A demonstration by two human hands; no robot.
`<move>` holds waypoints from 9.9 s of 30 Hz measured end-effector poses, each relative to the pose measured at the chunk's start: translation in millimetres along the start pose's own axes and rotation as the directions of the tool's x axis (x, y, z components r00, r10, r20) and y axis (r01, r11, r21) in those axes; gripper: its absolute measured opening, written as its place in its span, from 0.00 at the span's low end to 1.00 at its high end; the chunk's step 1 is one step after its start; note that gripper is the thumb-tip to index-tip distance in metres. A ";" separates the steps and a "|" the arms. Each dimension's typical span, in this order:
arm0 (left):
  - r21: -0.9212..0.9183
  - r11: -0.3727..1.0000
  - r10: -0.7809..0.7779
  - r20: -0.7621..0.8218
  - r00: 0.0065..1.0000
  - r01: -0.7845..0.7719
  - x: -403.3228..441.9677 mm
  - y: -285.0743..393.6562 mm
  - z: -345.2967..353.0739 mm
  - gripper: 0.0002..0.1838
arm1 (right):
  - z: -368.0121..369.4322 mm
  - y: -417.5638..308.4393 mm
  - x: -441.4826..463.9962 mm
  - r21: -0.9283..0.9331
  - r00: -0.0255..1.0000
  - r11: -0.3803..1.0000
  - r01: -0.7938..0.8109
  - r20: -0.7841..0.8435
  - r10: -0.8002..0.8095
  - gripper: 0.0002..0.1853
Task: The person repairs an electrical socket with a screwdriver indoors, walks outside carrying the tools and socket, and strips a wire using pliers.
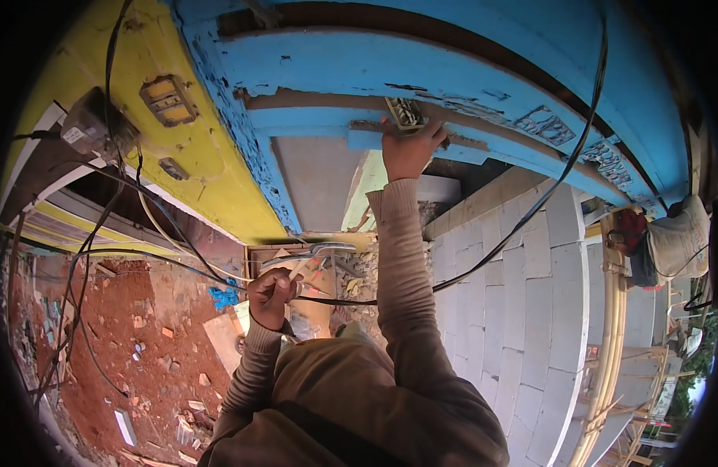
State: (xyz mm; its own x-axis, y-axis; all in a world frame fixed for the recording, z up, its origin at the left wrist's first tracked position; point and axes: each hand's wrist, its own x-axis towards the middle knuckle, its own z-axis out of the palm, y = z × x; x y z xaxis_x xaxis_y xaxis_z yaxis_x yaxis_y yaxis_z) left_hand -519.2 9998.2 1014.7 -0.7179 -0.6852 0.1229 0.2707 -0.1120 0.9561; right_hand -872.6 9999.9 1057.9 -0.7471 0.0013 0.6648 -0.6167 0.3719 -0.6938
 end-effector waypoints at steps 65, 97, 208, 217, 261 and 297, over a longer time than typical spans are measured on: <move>0.841 0.527 -0.249 0.017 0.968 0.121 94.6 -111.1 -6.8 0.12 | -17.9 79.6 -349.6 0.234 0.274 0.533 -0.813 0.962 -0.004 0.22; 0.778 0.326 -0.727 -0.157 0.668 0.537 -8.2 -450.4 -257.5 0.24 | 117.8 368.1 -644.9 -0.314 -0.357 0.946 -0.078 0.895 0.267 0.23; 0.792 0.598 -0.670 0.409 0.620 0.124 -85.9 -204.5 -77.4 0.13 | -333.2 34.4 -348.6 -0.384 0.024 0.621 -0.683 0.838 0.545 0.23; 0.294 0.871 -0.488 0.423 0.764 0.394 -47.1 -73.8 -45.3 0.12 | -309.0 -16.5 -249.6 -0.218 -0.132 0.246 -0.945 0.937 0.322 0.21; -0.194 0.719 -0.515 0.497 0.699 0.667 -18.5 1.9 -31.1 0.09 | -223.1 -56.2 -188.2 0.144 0.053 0.796 -0.588 0.989 -0.139 0.07; -0.335 0.682 -0.477 0.471 0.742 0.651 -52.3 -8.9 -0.8 0.14 | -264.4 -40.4 -180.0 -0.256 -0.244 0.350 -0.901 0.967 0.079 0.06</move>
State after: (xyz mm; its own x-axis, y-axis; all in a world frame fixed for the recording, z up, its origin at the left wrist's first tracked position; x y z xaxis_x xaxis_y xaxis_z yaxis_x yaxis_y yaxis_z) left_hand -483.5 10034.5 999.5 -0.9640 -0.1157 -0.2396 -0.0682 -0.7630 0.6428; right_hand -647.6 10230.1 1039.6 -0.1066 -0.8681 -0.4849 0.5208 0.3667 -0.7709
